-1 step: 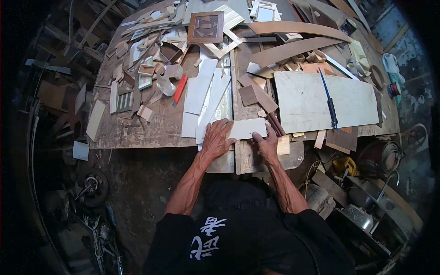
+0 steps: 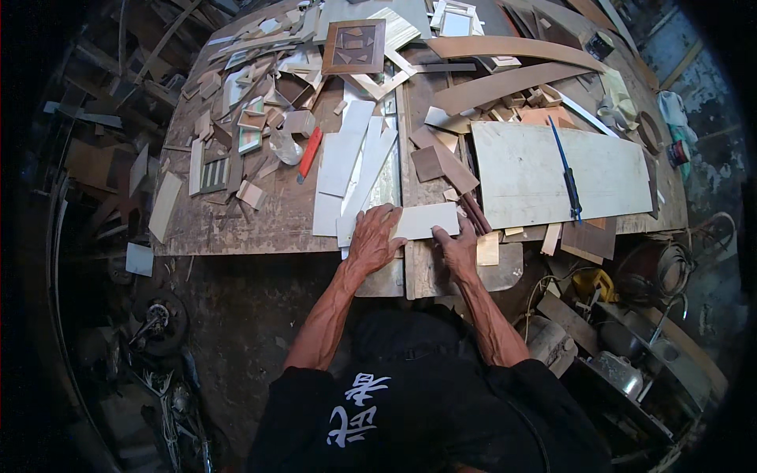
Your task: Inspecting and marking small wooden pieces at a workbench.
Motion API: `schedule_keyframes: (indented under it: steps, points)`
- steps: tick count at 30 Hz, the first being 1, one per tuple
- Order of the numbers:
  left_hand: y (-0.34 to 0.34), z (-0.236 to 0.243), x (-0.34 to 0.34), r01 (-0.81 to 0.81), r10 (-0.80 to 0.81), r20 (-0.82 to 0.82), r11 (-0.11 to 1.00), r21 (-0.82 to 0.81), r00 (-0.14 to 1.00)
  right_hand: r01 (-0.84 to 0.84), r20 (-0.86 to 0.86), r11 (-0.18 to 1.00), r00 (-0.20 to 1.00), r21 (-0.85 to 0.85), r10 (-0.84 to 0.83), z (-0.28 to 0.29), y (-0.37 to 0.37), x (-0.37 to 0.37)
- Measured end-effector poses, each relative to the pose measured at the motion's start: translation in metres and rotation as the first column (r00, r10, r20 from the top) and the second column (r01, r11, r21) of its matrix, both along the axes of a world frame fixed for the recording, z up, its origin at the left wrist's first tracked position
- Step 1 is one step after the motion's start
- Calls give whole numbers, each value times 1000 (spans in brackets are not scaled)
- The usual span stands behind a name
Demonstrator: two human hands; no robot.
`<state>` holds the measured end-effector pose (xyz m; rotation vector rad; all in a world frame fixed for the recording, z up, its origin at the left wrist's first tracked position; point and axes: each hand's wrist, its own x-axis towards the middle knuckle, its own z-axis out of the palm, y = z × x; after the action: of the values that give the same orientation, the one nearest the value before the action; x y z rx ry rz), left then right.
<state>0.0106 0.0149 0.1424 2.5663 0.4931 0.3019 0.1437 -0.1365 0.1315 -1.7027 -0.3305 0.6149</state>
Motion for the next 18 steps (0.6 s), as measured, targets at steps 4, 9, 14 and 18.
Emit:
schedule_keyframes:
  steps: [4,9,14,18]
  points:
    - [-1,-3,-1,-7,7,-20,1000,-15,1000,35,-2,999,999,-21,-35,0,8,-8]
    - [-3,-3,-1,-15,14,-21,999,-45,1000,29,70,1000,997,3,-29,-7,7,-10]
    - [-2,-4,-2,-7,7,-5,999,-54,1000,-23,41,999,999,24,22,-17,-1,-2]
    - [-2,-3,-2,-3,2,-11,998,-60,1000,49,-475,982,879,180,44,-13,-3,5]
